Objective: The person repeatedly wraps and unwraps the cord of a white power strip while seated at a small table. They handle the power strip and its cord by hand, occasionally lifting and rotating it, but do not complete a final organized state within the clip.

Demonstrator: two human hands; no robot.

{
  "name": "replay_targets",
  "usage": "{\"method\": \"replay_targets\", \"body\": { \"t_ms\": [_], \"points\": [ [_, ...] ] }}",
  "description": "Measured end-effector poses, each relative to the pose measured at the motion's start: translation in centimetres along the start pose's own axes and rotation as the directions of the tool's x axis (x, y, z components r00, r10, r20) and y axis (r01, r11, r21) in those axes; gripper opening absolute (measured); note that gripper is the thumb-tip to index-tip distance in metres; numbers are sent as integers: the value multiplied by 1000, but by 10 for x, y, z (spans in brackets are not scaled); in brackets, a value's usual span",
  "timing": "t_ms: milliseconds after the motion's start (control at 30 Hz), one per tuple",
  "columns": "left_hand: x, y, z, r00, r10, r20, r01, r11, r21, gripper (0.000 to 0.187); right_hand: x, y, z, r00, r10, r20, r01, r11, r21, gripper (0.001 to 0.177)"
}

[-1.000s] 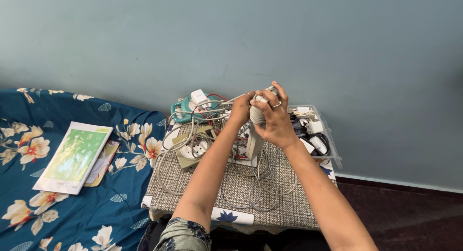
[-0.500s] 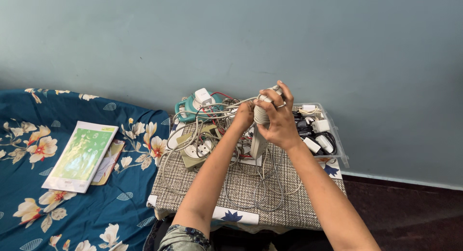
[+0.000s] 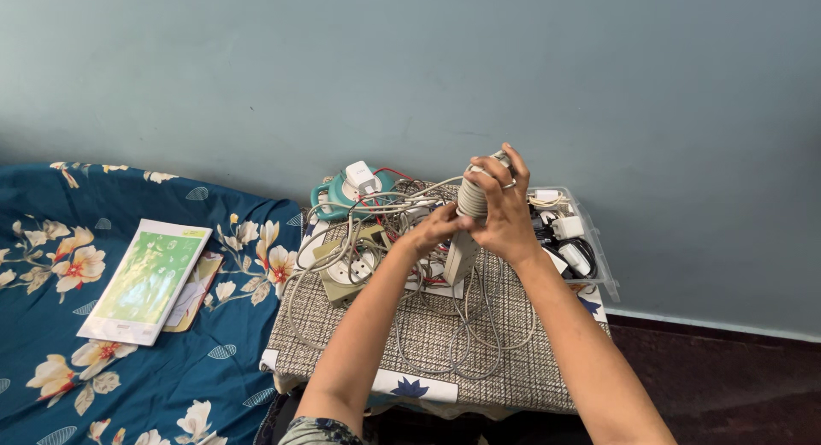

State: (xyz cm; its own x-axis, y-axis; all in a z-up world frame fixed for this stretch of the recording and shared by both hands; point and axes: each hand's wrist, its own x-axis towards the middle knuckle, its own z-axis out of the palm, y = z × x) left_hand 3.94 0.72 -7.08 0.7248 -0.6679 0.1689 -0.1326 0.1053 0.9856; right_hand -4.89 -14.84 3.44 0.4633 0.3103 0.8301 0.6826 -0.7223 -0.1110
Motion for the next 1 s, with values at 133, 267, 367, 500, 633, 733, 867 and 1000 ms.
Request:
{"method": "replay_targets", "body": {
  "t_ms": [133,267,367,500,633,733,867,1000],
  "points": [
    [10,43,-11,997,-75,-15,74,891,447,83,-5,6,3,999,5,33,-3,998,-63,85],
    [13,55,-5,997,-63,-36,73,912,404,67,-7,6,2,997,35,73,-34,999,-24,96],
    [16,45,6,990,-39,-135,78,950,301,61,-3,6,-2,993,43,107,-41,999,-18,103],
    [16,35,14,974,-22,-224,99,935,340,55,1,5,-9,987,33,157,-28,999,-37,106],
    [17,33,19,961,22,-276,94,912,399,51,0,6,-14,982,45,185,-33,997,-66,105],
    [14,30,23,960,26,-280,80,930,359,52,-1,5,-16,980,50,191,-41,998,-47,103],
    [16,24,29,954,26,-300,4,995,99,67,-2,2,-19,977,83,195,-72,995,-63,103],
    [24,21,32,957,108,-269,-108,994,18,81,-1,3,-21,972,113,207,-108,994,-32,100]
  ]
}}
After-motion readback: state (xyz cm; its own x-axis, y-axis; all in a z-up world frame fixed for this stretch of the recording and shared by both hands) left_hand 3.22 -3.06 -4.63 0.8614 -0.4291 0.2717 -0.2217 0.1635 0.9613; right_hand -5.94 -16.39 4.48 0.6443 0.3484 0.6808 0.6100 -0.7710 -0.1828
